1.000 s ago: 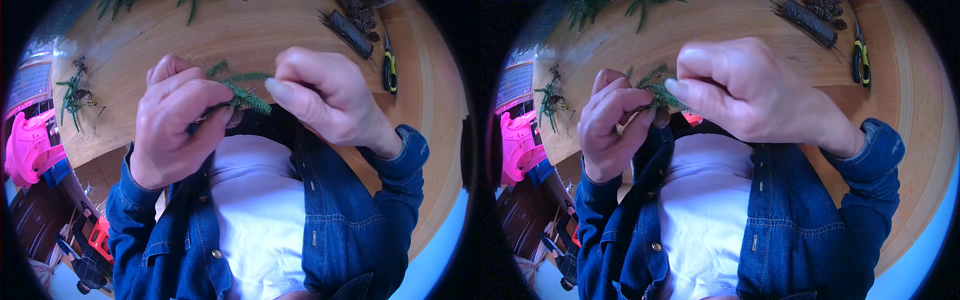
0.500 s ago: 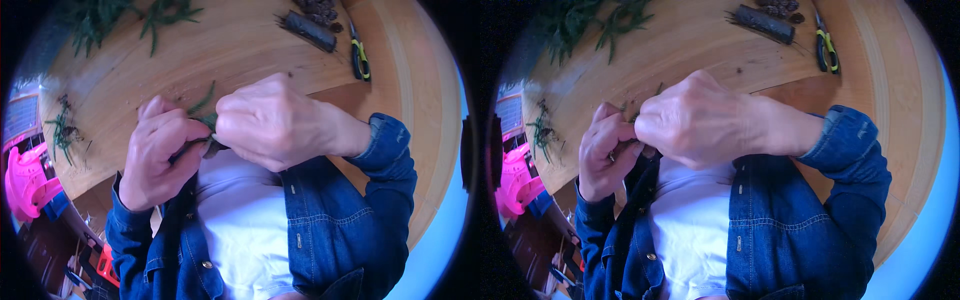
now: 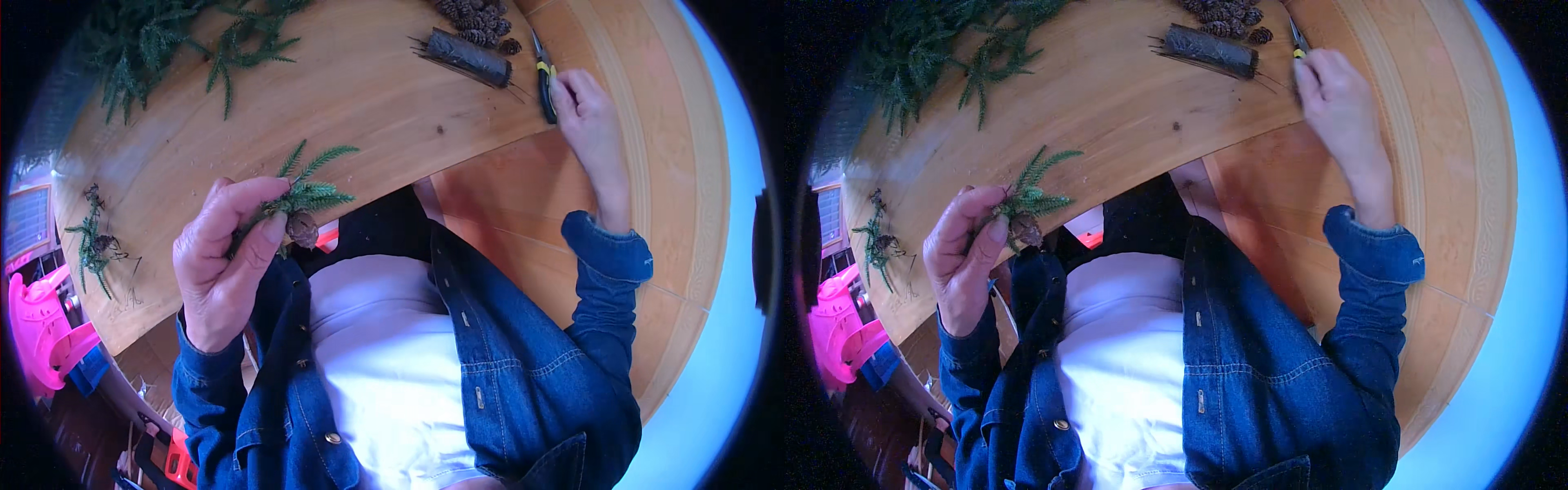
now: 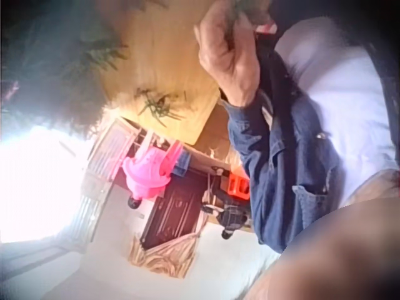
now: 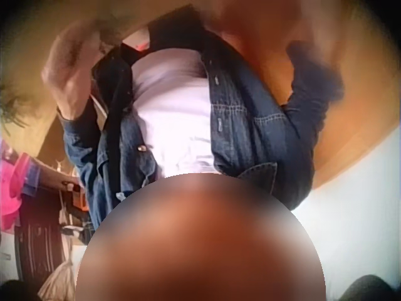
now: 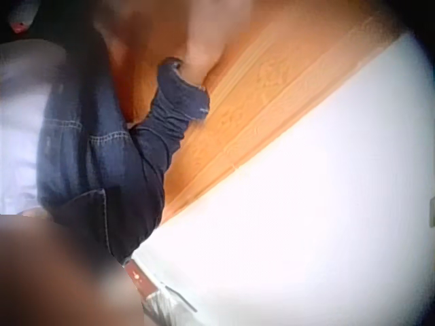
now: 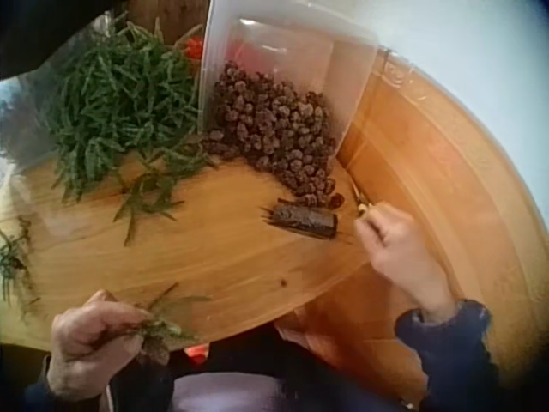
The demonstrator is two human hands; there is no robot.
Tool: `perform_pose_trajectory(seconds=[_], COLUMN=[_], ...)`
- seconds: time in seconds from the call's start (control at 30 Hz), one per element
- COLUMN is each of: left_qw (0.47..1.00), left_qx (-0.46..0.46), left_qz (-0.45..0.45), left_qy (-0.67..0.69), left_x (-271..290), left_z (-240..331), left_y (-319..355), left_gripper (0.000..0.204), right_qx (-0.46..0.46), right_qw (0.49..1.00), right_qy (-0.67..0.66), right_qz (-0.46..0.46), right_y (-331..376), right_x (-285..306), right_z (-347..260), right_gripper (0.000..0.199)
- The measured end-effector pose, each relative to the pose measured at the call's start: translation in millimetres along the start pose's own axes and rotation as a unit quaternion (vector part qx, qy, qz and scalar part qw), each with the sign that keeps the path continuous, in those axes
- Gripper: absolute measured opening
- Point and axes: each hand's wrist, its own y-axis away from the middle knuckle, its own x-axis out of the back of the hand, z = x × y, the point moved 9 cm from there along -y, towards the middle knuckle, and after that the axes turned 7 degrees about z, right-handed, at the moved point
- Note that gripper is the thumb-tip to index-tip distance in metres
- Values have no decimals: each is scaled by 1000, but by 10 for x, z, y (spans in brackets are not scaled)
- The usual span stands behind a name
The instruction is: Assembling decorative sprigs by wiring pine cones to evergreen branches.
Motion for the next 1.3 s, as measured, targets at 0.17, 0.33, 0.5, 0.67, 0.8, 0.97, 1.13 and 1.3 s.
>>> perform_pose_trajectory(seconds=[0.17,0.33,0.5,0.67,0.8,0.97,1.13,1.3], left_qw=[997,997,994,994,994,993,989,982], left_qx=[-51,-38,-47,-24,-14,5,24,28], left_qz=[-35,-30,-43,-29,-9,-43,-25,-36], left_qy=[35,64,84,104,110,107,145,185], left_x=[-82,-120,-169,-176,-114,-135,-146,-130], left_z=[39,0,-11,-32,-86,-111,-77,-69], left_y=[-28,-21,-20,-5,-8,-63,-22,4], left_gripper=[22,22,22,22,22,22,21,21], right_qx=[-56,-33,-132,-401,-495,-311,-196,-44], right_qw=[973,976,976,876,661,646,792,833], right_qy=[185,183,106,-250,-564,-697,-558,-474], right_qz=[-127,-110,-139,-99,12,9,-149,-280], right_y=[215,236,227,534,798,630,518,535], right_x=[-370,-446,-387,-323,-211,108,-144,-341], right_z=[694,700,896,1003,736,-198,-1021,-1557], right_gripper=[25,32,32,28,26,28,29,24])
